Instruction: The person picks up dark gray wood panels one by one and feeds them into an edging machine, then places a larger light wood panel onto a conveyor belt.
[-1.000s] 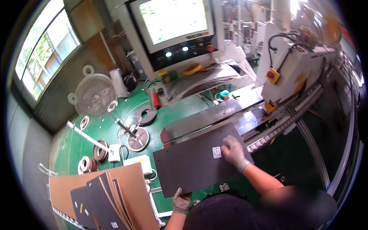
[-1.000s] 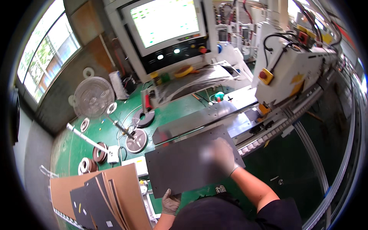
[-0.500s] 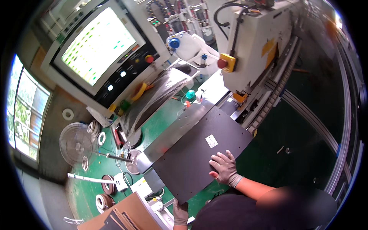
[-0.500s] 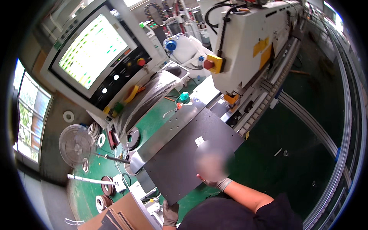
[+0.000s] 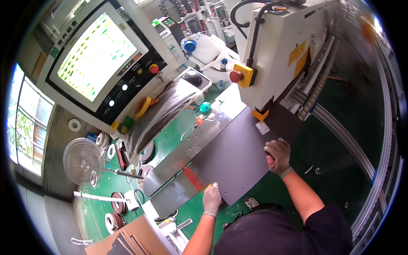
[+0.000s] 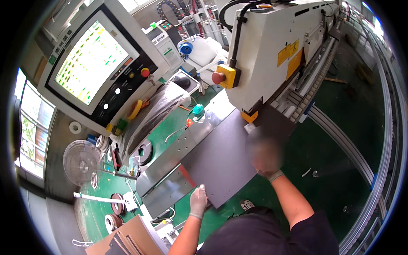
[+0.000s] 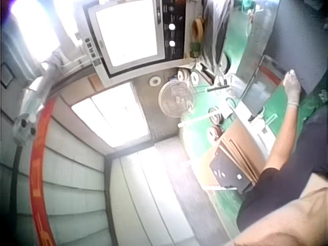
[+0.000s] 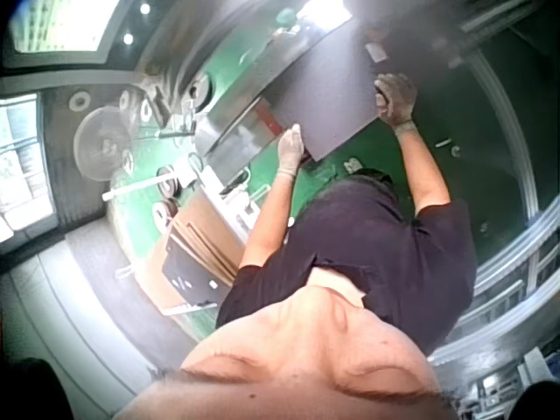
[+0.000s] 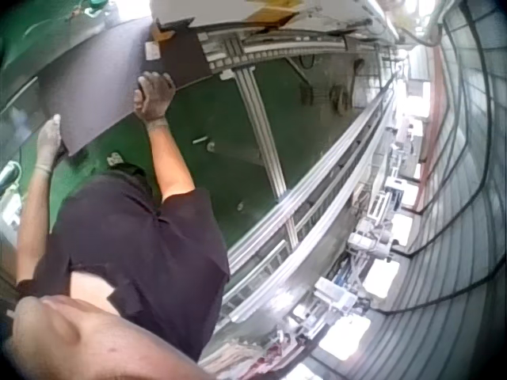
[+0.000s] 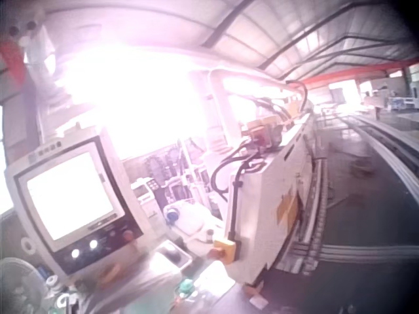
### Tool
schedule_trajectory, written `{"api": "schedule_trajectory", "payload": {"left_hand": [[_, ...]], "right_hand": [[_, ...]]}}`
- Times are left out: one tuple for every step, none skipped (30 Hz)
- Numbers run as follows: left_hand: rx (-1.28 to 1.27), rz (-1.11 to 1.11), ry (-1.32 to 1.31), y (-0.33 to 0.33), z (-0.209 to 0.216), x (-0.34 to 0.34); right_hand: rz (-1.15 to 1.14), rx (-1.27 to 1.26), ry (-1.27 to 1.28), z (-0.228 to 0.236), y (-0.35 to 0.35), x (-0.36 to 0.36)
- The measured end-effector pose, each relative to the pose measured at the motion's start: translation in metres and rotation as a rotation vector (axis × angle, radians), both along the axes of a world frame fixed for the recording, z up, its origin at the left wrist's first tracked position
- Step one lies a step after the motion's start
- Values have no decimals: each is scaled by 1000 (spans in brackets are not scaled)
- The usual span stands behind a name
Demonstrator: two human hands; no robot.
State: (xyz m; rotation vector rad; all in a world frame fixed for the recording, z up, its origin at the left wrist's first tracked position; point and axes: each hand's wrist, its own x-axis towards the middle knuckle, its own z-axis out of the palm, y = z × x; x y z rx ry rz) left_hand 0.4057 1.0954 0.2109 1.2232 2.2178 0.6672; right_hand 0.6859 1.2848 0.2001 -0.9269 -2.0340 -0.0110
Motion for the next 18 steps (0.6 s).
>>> {"api": "schedule_trajectory", "payload": {"left_hand": [[-25,-9,-6,10,-4,4],[-14,-22,-13,20,-7,10],[-3,-35,-20,28,-9,15],[15,-58,-26,37,-11,19],[-2,-97,-45,40,-9,22],[-42,-173,-35,37,-5,24],[-79,-255,-26,36,6,26],[-121,-336,-15,33,15,26],[-85,-365,73,23,15,27],[-95,-373,154,10,15,25],[-105,-393,236,-1,19,22],[-116,-412,318,-10,21,19],[-107,-389,323,-20,23,14],[-96,-369,325,-29,23,9],[-89,-336,327,-36,22,6],[-90,-332,336,-36,21,6],[-92,-326,344,-37,19,7],[-94,-319,352,-36,18,8]], "right_hand": [[-8,23,-12,-3,10,8],[-34,31,-33,-5,19,15],[-60,39,-54,-9,28,22],[-95,54,-76,-10,37,31],[-100,43,-133,-9,45,39],[-130,8,-155,-9,51,43],[-166,-26,-180,-6,59,47],[-202,-65,-203,-2,63,49],[-229,-105,-169,2,64,51],[-248,-151,-133,7,60,47],[-278,-200,-96,10,54,44],[-252,-176,-96,9,45,35],[-221,-151,-96,7,29,21],[-194,-126,-99,7,15,5],[-196,-141,-101,17,-4,-18],[-202,-151,-107,29,-17,-32],[-198,-133,-61,30,-17,-34],[-178,-115,-33,29,-9,-28]]}}
